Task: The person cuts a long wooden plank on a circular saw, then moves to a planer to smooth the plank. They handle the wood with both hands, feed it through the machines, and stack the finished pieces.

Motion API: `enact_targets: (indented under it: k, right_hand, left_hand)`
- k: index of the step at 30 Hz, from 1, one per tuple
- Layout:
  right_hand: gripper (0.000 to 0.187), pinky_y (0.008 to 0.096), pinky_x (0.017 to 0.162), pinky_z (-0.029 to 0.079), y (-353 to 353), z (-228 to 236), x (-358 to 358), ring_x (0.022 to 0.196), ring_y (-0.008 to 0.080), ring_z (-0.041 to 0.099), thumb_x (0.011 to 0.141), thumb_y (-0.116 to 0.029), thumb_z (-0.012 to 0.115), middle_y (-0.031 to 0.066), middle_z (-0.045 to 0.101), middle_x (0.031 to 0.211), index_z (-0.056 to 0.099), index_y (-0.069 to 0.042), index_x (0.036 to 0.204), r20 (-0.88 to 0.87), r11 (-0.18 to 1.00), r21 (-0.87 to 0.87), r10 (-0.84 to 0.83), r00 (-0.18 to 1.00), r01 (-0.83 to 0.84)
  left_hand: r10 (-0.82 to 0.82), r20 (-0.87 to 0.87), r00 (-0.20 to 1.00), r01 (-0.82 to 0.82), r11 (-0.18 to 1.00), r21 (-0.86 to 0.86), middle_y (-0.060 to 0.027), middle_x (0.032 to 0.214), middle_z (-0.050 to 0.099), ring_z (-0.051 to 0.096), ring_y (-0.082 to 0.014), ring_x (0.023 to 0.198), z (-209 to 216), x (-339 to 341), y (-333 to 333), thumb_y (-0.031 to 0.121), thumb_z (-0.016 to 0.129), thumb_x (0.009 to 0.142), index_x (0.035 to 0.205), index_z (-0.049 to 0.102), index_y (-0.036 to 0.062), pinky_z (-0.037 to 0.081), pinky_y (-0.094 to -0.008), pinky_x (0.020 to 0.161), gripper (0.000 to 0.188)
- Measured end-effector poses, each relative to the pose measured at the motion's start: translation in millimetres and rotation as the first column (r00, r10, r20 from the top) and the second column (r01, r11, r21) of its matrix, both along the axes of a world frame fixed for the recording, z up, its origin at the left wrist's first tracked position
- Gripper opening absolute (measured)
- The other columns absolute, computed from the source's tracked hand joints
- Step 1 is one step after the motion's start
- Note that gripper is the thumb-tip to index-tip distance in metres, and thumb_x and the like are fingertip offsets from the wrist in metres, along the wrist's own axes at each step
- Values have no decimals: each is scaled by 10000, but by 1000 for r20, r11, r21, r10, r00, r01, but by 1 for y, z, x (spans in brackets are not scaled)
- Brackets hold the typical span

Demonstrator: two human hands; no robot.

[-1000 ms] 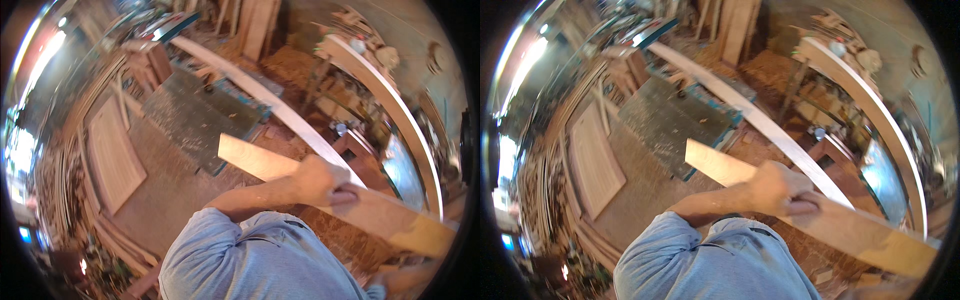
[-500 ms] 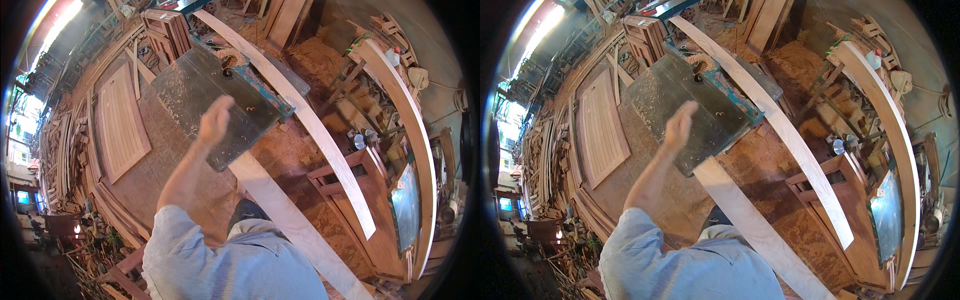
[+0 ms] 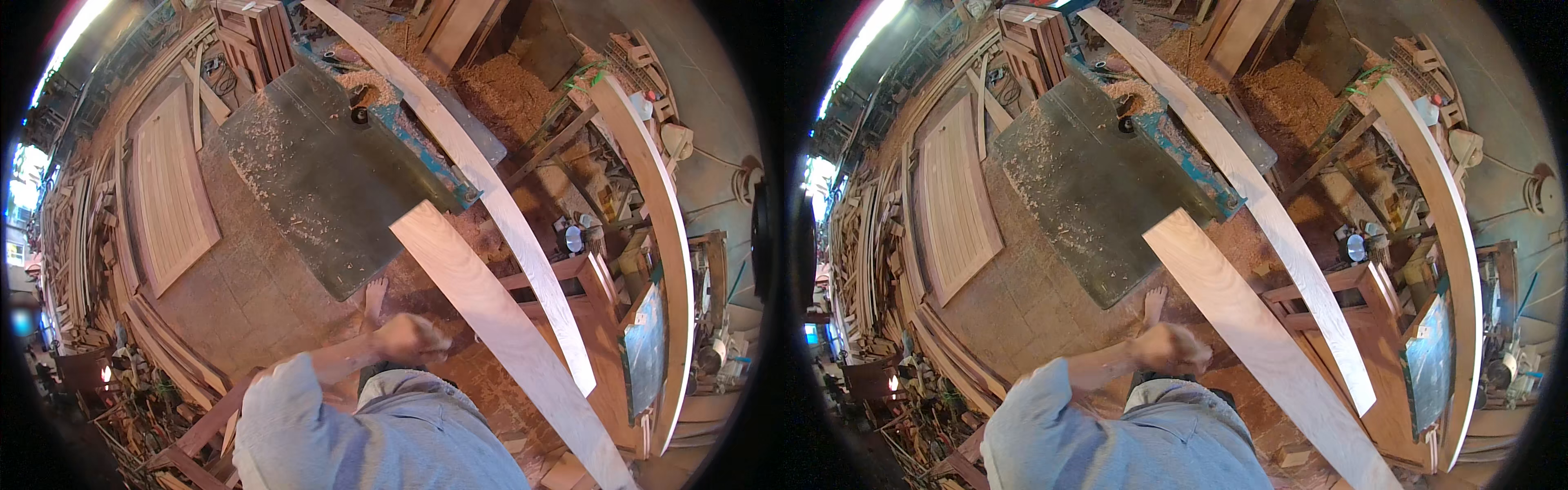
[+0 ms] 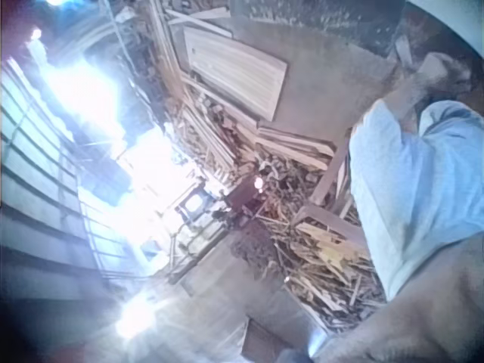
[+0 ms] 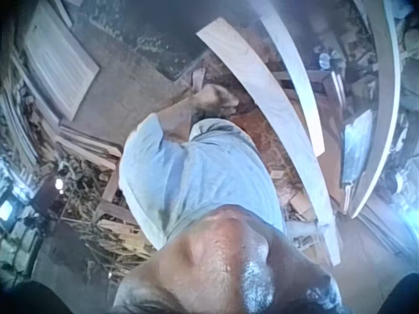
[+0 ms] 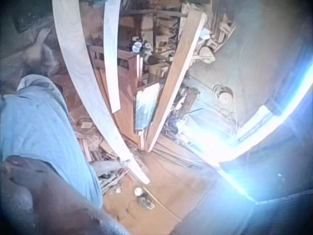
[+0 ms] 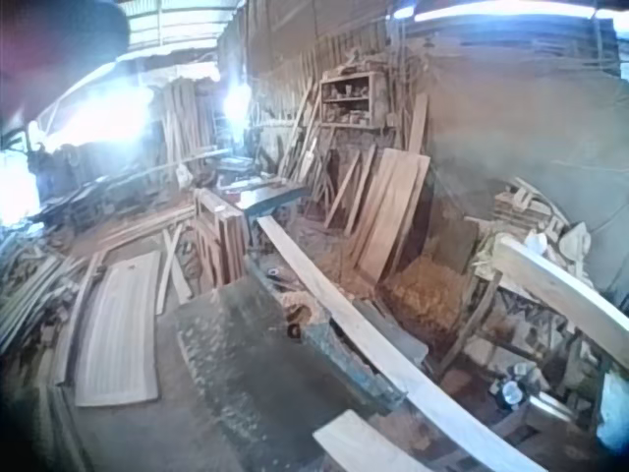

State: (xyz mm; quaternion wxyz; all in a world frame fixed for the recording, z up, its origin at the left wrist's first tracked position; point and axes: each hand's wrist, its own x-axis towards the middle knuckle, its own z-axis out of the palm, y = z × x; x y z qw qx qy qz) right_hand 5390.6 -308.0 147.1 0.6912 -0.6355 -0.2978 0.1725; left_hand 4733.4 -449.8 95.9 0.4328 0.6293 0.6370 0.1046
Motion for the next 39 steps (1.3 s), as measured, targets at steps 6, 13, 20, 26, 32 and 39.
enact_targets:
  k: [6, 13, 20, 26, 32, 39]
  right_hand:
    - [813, 540, 1192, 432, 49, -71, 52, 1421, 408, 534, 1062, -500, 596, 240, 504, 1585, 263, -73, 1668, -433, 983, 62, 183, 883, -173]
    - [809, 506, 1215, 421, 90, -199, 28, 1424, 380, 533, 1094, -598, 436, 198, 524, 1582, 444, 67, 1553, -746, 961, -104, 95, 659, -257]
    - [644, 479, 1190, 447, 89, -235, -33, 1369, 360, 582, 1113, -475, 499, 178, 581, 1534, 502, 12, 1536, -751, 910, -254, 28, 660, -328]
    - [643, 443, 1170, 460, 91, -210, -69, 1346, 326, 609, 1103, -512, 514, 150, 627, 1497, 552, -5, 1496, -774, 911, -260, 3, 633, -321]
    - [581, 332, 1070, 518, 84, -212, -75, 1269, 232, 664, 1106, -489, 535, 103, 681, 1437, 585, -35, 1466, -740, 861, -306, 53, 670, -406]
    - [508, 273, 943, 548, 78, -214, -84, 1201, 172, 692, 1103, -463, 564, 72, 713, 1383, 634, -56, 1399, -742, 829, -326, 74, 666, -455]
  left_hand:
    - [832, -164, 530, -543, 481, 688, -233, 1606, 446, 366, -425, 1522, -53, -37, 41, 393, 665, 975, 1505, 506, -6, 273, -587, 1249, 682]
    - [908, -282, 310, -680, 419, 602, -221, 1728, 272, 206, -383, 1620, -132, -89, 114, 463, 577, 1019, 1617, 351, -25, 181, -600, 1291, 805]
    - [934, -300, 194, -732, 341, 590, -217, 1736, 264, 182, -356, 1632, -136, -154, 152, 415, 559, 1033, 1632, 325, -46, 135, -537, 1318, 791]
    - [923, -336, 189, -721, 363, 590, -212, 1733, 276, 196, -363, 1625, -134, -171, 158, 402, 530, 1046, 1619, 352, -50, 144, -555, 1310, 751]
    - [923, -356, 148, -672, 357, 649, -215, 1720, 299, 224, -365, 1613, -141, -192, 157, 397, 516, 1055, 1614, 365, -43, 160, -565, 1302, 728]
    - [917, -374, 139, -630, 373, 681, -216, 1710, 326, 255, -364, 1606, -144, -214, 153, 391, 500, 1063, 1613, 372, -30, 184, -572, 1297, 703]
